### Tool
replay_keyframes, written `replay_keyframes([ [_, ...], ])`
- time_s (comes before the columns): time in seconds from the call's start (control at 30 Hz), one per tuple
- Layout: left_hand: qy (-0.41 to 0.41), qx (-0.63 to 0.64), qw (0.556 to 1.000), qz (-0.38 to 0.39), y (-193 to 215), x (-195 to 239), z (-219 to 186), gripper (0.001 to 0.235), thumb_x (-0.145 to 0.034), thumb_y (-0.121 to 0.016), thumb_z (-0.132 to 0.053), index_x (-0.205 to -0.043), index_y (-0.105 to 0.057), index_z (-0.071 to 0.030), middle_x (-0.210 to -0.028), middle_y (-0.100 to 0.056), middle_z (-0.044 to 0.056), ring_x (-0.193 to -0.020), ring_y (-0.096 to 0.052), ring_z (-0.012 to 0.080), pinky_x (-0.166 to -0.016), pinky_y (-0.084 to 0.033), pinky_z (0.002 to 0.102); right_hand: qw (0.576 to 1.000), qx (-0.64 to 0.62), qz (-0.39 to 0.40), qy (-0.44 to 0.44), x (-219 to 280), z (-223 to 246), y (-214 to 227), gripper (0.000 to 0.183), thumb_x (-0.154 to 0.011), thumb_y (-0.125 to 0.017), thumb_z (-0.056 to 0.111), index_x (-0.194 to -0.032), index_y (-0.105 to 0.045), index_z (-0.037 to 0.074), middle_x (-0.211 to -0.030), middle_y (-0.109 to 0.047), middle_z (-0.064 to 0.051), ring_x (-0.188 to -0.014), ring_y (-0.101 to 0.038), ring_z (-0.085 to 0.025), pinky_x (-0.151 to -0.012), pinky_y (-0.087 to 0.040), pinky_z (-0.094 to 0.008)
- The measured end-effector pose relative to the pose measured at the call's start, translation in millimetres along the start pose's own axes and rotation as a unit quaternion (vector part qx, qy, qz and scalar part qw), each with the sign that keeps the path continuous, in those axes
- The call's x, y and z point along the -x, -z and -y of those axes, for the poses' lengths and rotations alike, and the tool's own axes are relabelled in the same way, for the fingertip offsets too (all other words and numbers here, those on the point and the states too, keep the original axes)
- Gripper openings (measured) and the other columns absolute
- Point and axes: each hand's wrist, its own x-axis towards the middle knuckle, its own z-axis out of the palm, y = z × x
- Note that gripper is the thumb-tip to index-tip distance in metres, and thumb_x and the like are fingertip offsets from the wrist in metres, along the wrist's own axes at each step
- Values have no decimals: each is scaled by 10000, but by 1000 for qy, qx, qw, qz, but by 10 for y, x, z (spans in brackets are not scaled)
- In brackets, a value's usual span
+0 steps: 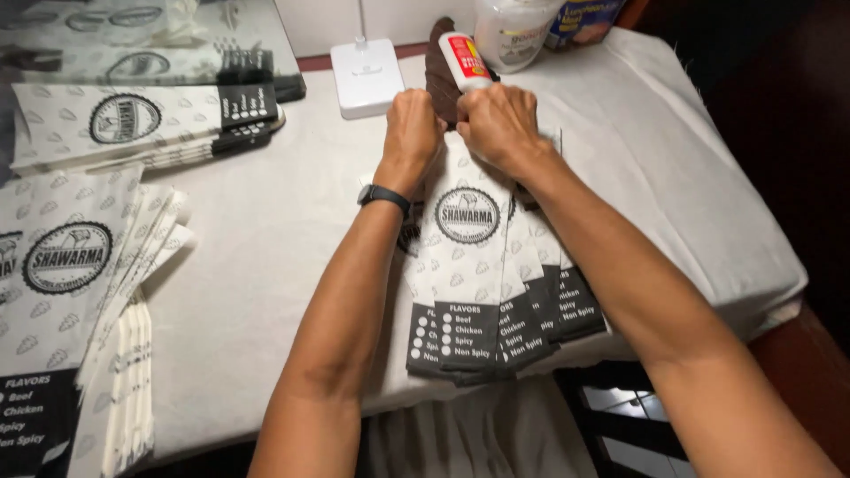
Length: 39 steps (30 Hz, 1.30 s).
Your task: The person is organizing and stacking paper shawarma packaging sleeves on a table.
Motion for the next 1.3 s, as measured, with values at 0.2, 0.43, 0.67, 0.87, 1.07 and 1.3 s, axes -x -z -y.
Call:
replay_keyframes([
  [0.2, 93, 54, 991, 80, 675, 359, -500, 398, -1009, -721, -313, -858, -561, 18, -973, -608, 180, -819, -539, 264, -710, -527, 372, 989, -83, 28, -118, 916, -82, 879, 429, -947, -775, 499, -963, -539, 141, -1020, -617, -59, -916, -603, -312, -774, -442, -489],
  [0.43, 194, -76, 949, 237, 1821, 1476, -1193, 696, -1058, -566, -397, -1421, -367, 162, -1093, -606, 401, -1064, -638, 613, -855, -547, 695, 961, -117, 165, -187, 1981, 340, 1502, 840, -1065, -407, 621, -1412, -494, -139, -1292, -564, -372, -1299, -490, -536, -1020, -449, -686],
  [0.67, 179, 18, 965, 192, 1970, 2027, -1696, 845, -952, -707, -432, -1374, -409, 237, -1135, -501, 384, -1089, -541, 549, -956, -484, 610, 954, -215, 105, -182, 1972, 619, 1212, 1089, -862, -762, 566, -1567, -291, -117, -1239, -546, -284, -1201, -539, -435, -989, -490, -553],
  [0.87, 242, 196, 942, 123, 1956, 2136, -1854, 888, -919, -762, -328, -1418, -320, 258, -1218, -430, 441, -1181, -524, 616, -975, -490, 611, 813, -508, 78, -273, 1891, 614, 1242, 1347, -676, -981, 217, -1581, -43, -122, -1235, -600, -354, -1084, -650, -388, -841, -587, -471],
  [1.07, 331, 385, 858, 80, 1745, 2082, -1891, 1093, -901, -734, -424, -1536, -54, 152, -1454, -385, 451, -1360, -452, 565, -1074, -440, 593, 885, -447, 71, -106, 1718, 474, 1632, 1314, -621, -860, -80, -1614, -5, 3, -1421, -455, -406, -1203, -538, -576, -920, -535, -606],
  [1.3, 369, 756, 541, -10, 1522, 1758, -1909, 496, -819, -717, -434, -1214, -676, -136, -984, -689, 108, -814, -648, 212, -619, -459, 319, 977, -185, 74, 76, 1598, 878, 2489, 919, -827, -781, -11, -1594, -279, 59, -962, -749, -188, -810, -752, -339, -657, -556, -432],
])
